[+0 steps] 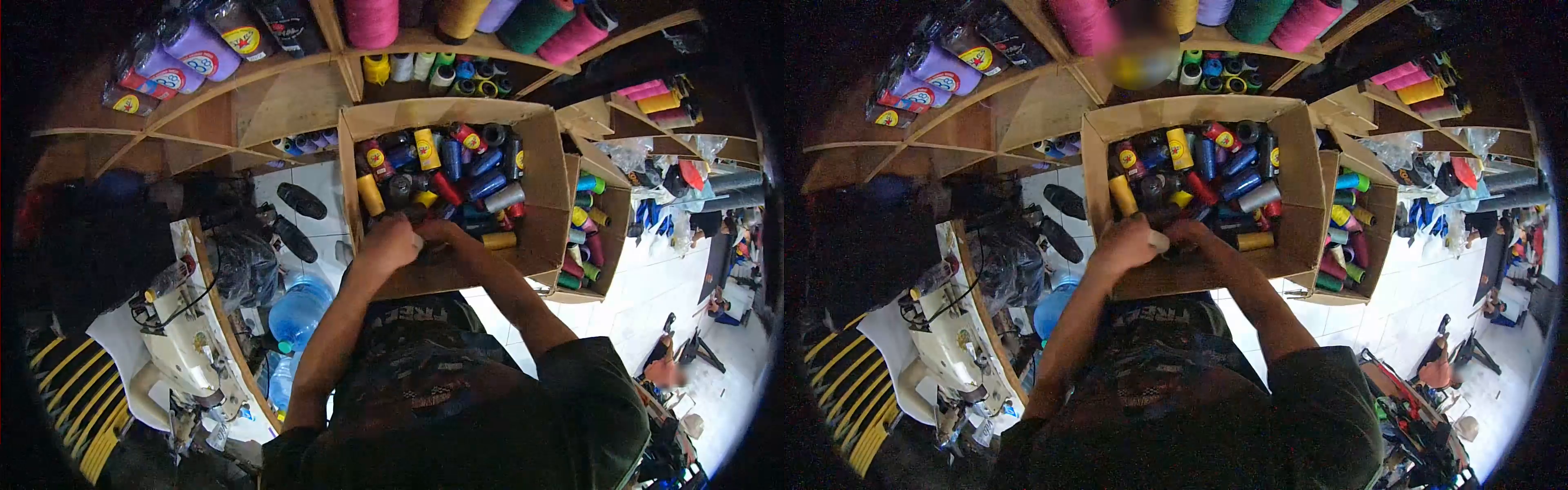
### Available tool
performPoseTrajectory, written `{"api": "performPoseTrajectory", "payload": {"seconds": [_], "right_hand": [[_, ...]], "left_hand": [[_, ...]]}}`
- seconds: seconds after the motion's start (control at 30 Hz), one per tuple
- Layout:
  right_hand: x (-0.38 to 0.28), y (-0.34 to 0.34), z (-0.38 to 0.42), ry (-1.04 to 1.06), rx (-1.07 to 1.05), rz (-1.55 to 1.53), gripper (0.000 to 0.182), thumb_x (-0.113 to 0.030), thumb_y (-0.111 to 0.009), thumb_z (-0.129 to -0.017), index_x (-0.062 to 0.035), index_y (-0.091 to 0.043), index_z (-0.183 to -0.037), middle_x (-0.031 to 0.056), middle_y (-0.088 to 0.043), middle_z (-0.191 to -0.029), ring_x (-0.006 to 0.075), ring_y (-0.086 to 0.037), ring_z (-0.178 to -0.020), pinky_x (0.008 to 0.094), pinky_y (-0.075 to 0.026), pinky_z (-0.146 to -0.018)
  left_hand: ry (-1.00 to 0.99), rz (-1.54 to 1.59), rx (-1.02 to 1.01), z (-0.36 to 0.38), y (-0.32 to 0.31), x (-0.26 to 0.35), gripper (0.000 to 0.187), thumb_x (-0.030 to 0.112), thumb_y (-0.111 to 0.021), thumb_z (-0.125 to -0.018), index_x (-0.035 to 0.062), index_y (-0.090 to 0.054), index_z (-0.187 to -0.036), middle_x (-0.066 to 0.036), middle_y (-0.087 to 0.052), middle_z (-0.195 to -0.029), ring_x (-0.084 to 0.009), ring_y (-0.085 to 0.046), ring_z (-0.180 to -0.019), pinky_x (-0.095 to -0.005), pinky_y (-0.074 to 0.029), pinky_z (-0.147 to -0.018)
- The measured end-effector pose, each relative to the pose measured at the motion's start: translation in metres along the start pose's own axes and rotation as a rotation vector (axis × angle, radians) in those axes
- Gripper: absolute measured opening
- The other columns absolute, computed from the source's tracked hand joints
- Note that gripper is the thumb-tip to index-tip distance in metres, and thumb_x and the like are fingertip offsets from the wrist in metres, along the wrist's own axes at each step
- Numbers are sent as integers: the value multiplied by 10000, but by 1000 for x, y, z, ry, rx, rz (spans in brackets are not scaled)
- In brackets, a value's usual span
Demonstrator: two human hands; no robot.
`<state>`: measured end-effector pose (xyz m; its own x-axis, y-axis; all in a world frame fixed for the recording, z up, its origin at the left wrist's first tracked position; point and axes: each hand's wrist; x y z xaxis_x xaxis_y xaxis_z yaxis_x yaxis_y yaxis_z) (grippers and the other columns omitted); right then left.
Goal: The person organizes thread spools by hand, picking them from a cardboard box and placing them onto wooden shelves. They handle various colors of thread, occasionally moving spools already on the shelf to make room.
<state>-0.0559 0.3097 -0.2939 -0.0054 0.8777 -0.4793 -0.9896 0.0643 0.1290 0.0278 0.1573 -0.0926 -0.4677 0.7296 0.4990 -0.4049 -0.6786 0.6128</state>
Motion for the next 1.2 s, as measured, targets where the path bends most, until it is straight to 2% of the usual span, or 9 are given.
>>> {"api": "performPoseTrajectory", "payload": {"seconds": [0.13, 0.27, 0.43, 0.53, 0.73, 0.87, 0.97, 1.1, 1.2], "right_hand": [[-1, 45, 71, 47, -271, -605, 520, -345, -670, -789, -14, -572, -1178, 145, -577, -1197, 251, -582, -1049, 393, -503, -824], [-80, 95, 171, 393, -215, -387, 712, -262, -742, -759, -55, -397, -1347, 94, -550, -1221, 194, -524, -1113, 348, -426, -960], [-143, 107, 204, 740, 276, -289, 788, -221, -829, -665, -54, -400, -1305, 101, -576, -1146, 186, -538, -1086, 342, -425, -946], [-158, 107, 204, 712, 167, -560, 622, -162, -751, -767, -55, -420, -1284, 104, -550, -1178, 205, -543, -1088, 369, -455, -920], [-172, 121, 197, 658, 168, -1107, 492, -146, -679, -829, 13, -435, -1224, 133, -546, -1170, 285, -550, -1095, 478, -499, -905], [-197, 158, 185, 760, 490, -810, 472, -201, -678, -827, 31, -467, -1180, 136, -580, -1099, 260, -602, -1005, 408, -521, -870], [-205, 204, 138, 759, 1024, -112, 479, -248, -754, -732, 8, -571, -1093, 159, -641, -1014, 275, -612, -983, 355, -465, -830], [-227, 233, 92, 1039, 1096, 461, 552, -260, -767, -699, -98, -556, -1181, 121, -616, -1104, 314, -581, -1012, 372, -437, -887], [-217, 246, 34, 811, 1192, 655, 580, -305, -783, -669, -109, -564, -1169, 141, -589, -1154, 316, -548, -1077, 372, -425, -909]], "left_hand": [[-256, 742, -133, 58, 80, -44, 550, 283, -711, -749, 27, -494, -1185, -117, -584, -1071, -222, -584, -1001, -319, -457, -858], [-556, 1405, 7, 71, 80, -78, 625, 107, -726, -732, 10, -444, -1281, -91, -548, -1175, -205, -560, -1051, -303, -433, -919], [-466, 1265, 105, 33, 52, -66, 676, -29, -688, -703, 8, -414, -1320, -86, -538, -1207, -187, -559, -1060, -340, -459, -915], [-500, 1877, 180, 19, 34, -22, 654, -73, -647, -721, 19, -403, -1321, -83, -532, -1206, -193, -556, -1060, -365, -474, -918], [-467, 1675, 281, 7, 40, -25, 605, -76, -647, -735, 35, -427, -1288, -75, -560, -1150, -194, -564, -1058, -347, -488, -893], [-411, 1566, 299, 8, 39, -44, 627, -68, -676, -716, 35, -433, -1285, -67, -577, -1130, -188, -584, -1021, -324, -479, -887], [-409, 1534, 347, 9, 38, -54, 667, -75, -692, -700, 32, -425, -1302, -65, -578, -1132, -174, -591, -995, -300, -466, -889], [-390, 1644, 346, 19, 39, -56, 685, -73, -704, -692, 32, -422, -1308, -63, -580, -1128, -167, -590, -978, -299, -466, -881], [-335, 1510, 411, 23, 33, -59, 679, -64, -708, -696, 31, -424, -1305, -65, -584, -1114, -164, -592, -961, -302, -470, -874]]}}
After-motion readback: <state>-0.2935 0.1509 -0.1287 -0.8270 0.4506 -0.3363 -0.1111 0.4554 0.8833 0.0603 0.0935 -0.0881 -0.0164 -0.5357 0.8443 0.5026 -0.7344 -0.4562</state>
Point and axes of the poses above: each hand's wrist, its own z-axis away from the middle knuckle, its own y-axis out of the back of the hand, x = y × z
